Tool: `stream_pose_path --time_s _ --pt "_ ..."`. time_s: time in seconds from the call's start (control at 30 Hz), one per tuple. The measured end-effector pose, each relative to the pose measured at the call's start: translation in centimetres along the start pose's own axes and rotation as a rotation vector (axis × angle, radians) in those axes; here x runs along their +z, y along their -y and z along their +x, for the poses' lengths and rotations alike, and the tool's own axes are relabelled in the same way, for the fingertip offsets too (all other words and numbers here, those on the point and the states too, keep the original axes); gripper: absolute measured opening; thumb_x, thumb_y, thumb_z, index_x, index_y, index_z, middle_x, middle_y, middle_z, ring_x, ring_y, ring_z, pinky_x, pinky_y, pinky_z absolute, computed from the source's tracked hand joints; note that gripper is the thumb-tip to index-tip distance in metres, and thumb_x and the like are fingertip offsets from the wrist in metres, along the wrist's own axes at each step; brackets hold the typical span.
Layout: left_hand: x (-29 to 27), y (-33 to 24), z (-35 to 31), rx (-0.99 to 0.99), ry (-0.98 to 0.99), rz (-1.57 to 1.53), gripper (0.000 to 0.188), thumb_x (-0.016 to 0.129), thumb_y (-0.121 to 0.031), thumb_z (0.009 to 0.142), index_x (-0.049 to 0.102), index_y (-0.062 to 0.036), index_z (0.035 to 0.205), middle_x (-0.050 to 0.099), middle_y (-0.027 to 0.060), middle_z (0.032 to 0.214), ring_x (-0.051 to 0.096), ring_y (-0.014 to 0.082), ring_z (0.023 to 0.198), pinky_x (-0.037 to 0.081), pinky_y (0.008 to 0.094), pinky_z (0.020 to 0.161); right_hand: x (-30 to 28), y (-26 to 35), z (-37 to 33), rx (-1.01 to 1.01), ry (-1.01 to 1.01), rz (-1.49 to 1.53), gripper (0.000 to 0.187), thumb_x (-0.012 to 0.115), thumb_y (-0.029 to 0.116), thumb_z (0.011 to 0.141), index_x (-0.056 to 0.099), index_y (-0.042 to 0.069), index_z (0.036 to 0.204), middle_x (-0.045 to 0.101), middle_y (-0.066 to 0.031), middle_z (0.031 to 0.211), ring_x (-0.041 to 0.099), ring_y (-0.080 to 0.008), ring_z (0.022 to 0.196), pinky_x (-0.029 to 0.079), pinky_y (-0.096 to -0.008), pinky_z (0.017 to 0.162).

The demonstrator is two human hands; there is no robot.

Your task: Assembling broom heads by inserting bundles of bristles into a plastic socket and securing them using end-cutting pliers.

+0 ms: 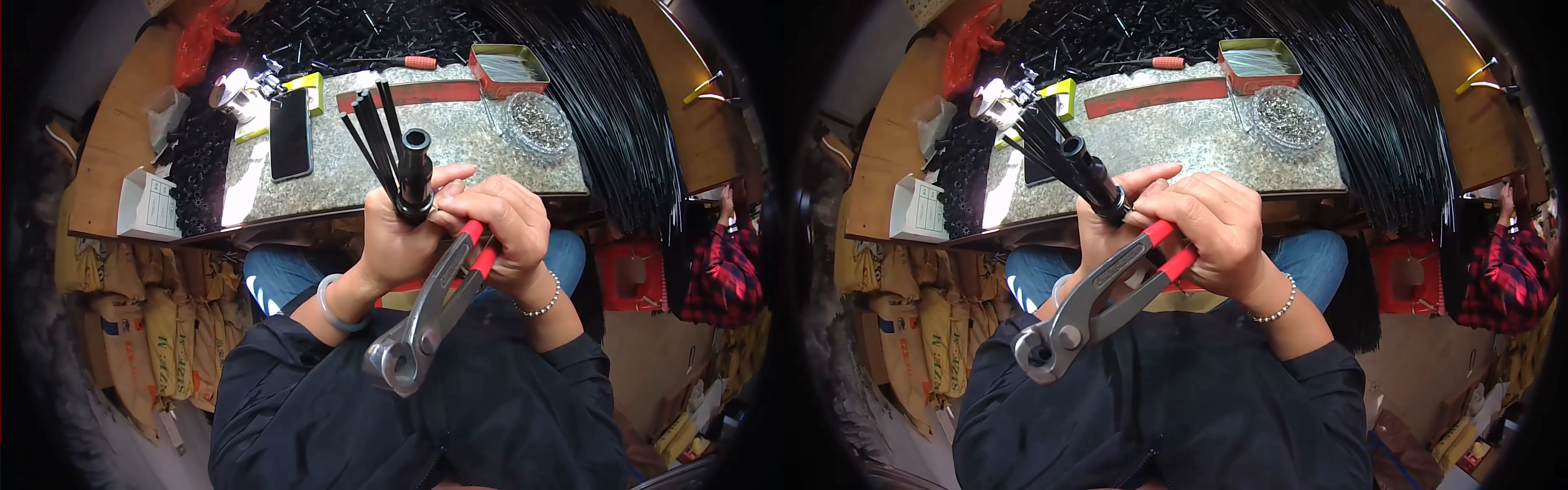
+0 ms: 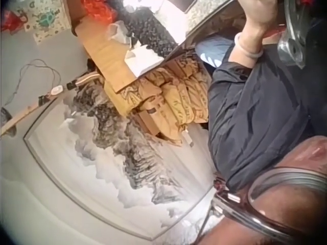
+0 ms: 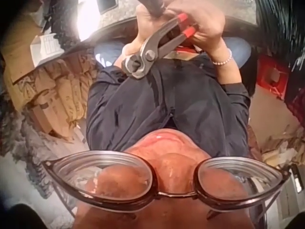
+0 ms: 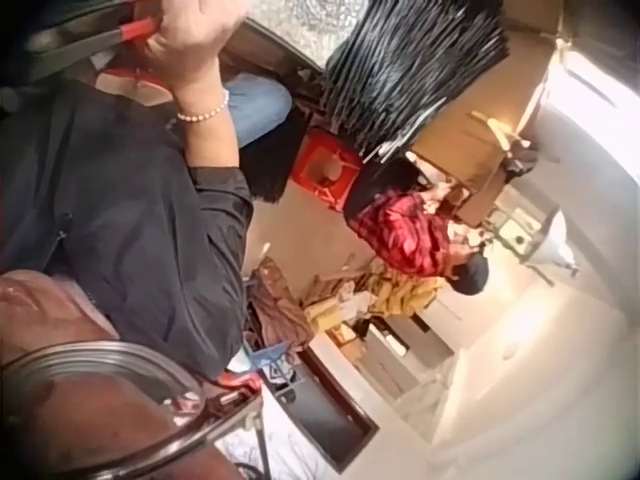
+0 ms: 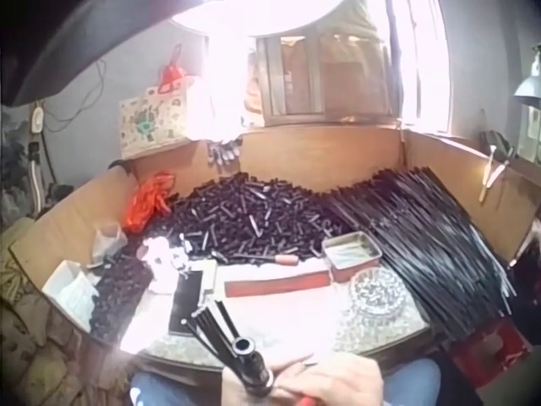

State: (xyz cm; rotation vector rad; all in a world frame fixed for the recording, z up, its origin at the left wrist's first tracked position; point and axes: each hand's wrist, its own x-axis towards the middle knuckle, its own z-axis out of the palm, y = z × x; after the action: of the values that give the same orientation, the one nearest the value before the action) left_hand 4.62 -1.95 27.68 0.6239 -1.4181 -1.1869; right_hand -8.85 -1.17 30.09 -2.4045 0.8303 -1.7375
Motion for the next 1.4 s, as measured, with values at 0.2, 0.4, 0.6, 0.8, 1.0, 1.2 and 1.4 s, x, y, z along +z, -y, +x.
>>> stream_pose_path --time_s 0.2,0.4,0.6,0.8,1.0,1.2,1.4 --pt "0.0 -0.2 0.0 0.019 -0.005 0.038 0.033 0.057 0.007 0.073 0.062 0.003 0.106 0.057 0.0027 0.072 0.052 0.0058 0.066 0.044 0.0218 0.06 0.4 0.2 0.3 0.008 -0.042 -0.033 0.019 0.072 0.013 0.067 0.059 0.005 0.079 0.06 -0.0057 0.067 0.059 -0.0221 0.057 0.044 -0.03 0.05" --pt "0.1 -0.1 -0.1 0.014 -0.008 0.037 0.029 0.059 0.002 0.077 0.062 0.0028 0.105 0.057 0.0019 0.072 0.052 0.0061 0.065 0.044 0.0222 0.059 0.5 0.3 0.3 0.046 -0.043 -0.014 0.019 0.072 0.012 0.068 0.058 0.005 0.078 0.059 -0.0051 0.065 0.059 -0.0218 0.056 0.044 -0.0298 0.05" --pt "0.4 -0.2 -0.1 0.014 -0.014 -0.008 0.028 0.064 -0.011 0.081 0.062 0.0024 0.105 0.057 0.0013 0.073 0.051 0.0057 0.067 0.044 0.023 0.059 0.7 -0.1 0.0 -0.026 -0.102 -0.034 0.022 0.072 0.013 0.068 0.058 0.005 0.082 0.061 -0.0048 0.068 0.059 -0.02 0.056 0.043 -0.0287 0.049" --pt "-0.1 0.2 -0.1 0.109 0.096 0.065 0.032 0.061 -0.004 0.083 0.055 0.0114 0.11 0.057 -0.0004 0.075 0.052 0.0055 0.067 0.044 0.0218 0.062 0.2 0.1 0.4 -0.032 -0.073 -0.055 0.022 0.071 0.015 0.067 0.059 0.006 0.083 0.061 -0.0049 0.068 0.06 -0.019 0.057 0.043 -0.027 0.05" --pt "0.2 -0.9 -0.3 -0.093 -0.004 -0.055 0.03 0.065 -0.015 0.081 0.062 0.0027 0.105 0.065 0.0083 0.084 0.06 0.0096 0.075 0.048 0.0257 0.068 -0.4 -0.1 1.1 0.161 0.042 0.251 0.017 0.072 0.008 0.067 0.06 0.005 0.079 0.062 -0.0037 0.067 0.062 -0.0194 0.059 0.046 -0.027 0.056" --pt "-0.9 -0.8 0.8 -0.005 0.0 0.103 0.021 0.056 -0.006 0.086 0.063 0.0005 0.106 0.056 -0.0007 0.066 0.048 0.0041 0.061 0.04 0.0217 0.055 -2.0 1.0 3.2 0.713 0.181 0.314 0.027 0.072 0.013 0.075 0.054 0.002 0.091 0.053 -0.0017 0.065 0.044 -0.0067 0.053 0.04 -0.0215 0.049" --pt "-2.2 -1.3 1.1 -0.156 -0.084 -0.028 0.026 0.051 -0.01 0.091 0.058 0.0046 0.112 0.047 -0.0064 0.054 0.035 -0.0006 0.042 0.024 0.0164 0.039 -8.3 2.7 1.9 0.999 0.792 0.524 0.04 0.044 0.006 0.092 0.038 0.002 0.131 0.061 -0.0075 0.084 0.061 -0.0113 0.07 0.048 -0.0206 0.061"
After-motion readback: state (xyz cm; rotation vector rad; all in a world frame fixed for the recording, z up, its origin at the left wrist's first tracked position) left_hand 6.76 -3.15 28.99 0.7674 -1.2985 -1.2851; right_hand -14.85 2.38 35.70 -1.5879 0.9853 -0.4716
